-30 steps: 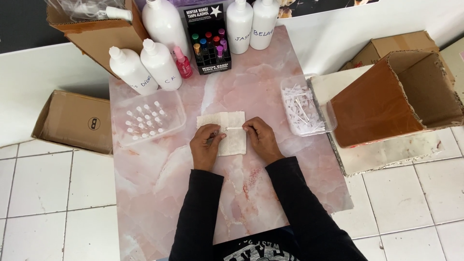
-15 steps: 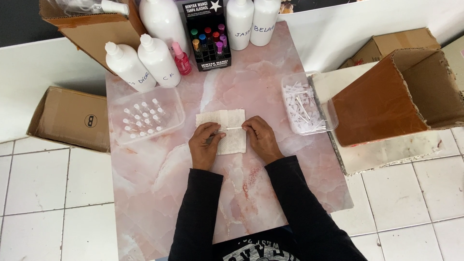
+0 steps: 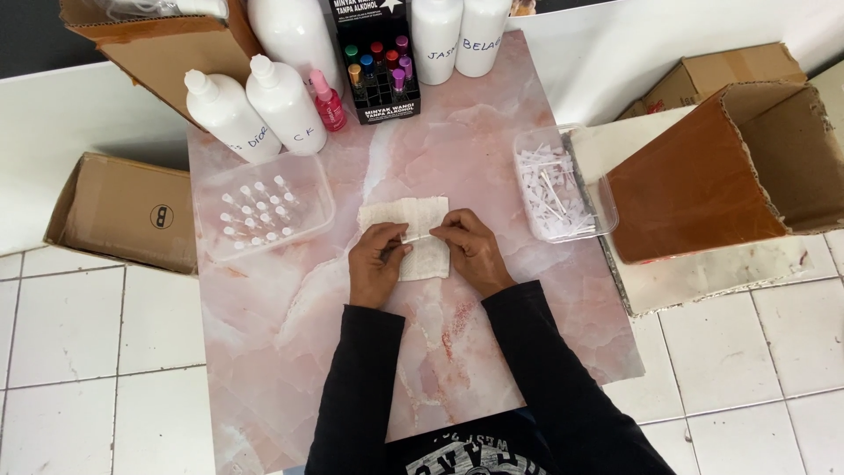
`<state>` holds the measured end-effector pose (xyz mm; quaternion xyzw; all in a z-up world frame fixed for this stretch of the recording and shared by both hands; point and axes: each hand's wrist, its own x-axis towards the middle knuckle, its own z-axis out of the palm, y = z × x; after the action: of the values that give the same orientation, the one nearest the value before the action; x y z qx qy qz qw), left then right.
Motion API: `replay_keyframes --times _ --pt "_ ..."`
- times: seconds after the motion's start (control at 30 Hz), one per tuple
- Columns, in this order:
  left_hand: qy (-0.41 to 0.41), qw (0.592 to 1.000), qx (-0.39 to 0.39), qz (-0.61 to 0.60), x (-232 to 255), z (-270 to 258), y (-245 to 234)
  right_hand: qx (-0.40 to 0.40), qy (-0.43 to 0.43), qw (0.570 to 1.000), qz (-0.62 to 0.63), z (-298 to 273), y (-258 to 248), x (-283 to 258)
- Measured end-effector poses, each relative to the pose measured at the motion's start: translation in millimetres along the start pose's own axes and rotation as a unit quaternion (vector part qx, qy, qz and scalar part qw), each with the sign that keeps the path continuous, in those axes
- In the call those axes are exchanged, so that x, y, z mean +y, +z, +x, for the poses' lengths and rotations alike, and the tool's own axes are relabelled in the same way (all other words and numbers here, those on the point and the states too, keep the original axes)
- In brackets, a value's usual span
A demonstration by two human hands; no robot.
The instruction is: Cleaning a small perfume tester vial or component using a cotton swab and a cloth on a table.
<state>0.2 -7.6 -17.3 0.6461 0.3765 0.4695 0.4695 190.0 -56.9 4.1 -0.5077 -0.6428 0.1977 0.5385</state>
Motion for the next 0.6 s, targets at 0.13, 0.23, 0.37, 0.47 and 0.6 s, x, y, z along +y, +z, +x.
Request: replay_keyframes --times 0.13,0.23,0.37,0.47,0.6 --pt "-0.031 0.999 0.006 -0.024 0 -1 1 -0.015 0.010 1.000 -0.007 0 -1 1" --pt "-0.029 0.999 0.027 -0.033 -3 -1 2 0.014 0.008 1.000 -0.002 1 0 0" --pt "0.003 0.999 0.033 0.019 3 -1 1 0.024 -0.026 0.999 -0.040 1 0 3" --pt "0.012 0.999 0.035 0.024 7 0 1 0.026 -0.051 0.997 -0.059 2 1 0" --pt "-0.026 0.999 0.034 -0.023 3 1 0 0.032 -0.052 0.996 -0.061 2 1 -7"
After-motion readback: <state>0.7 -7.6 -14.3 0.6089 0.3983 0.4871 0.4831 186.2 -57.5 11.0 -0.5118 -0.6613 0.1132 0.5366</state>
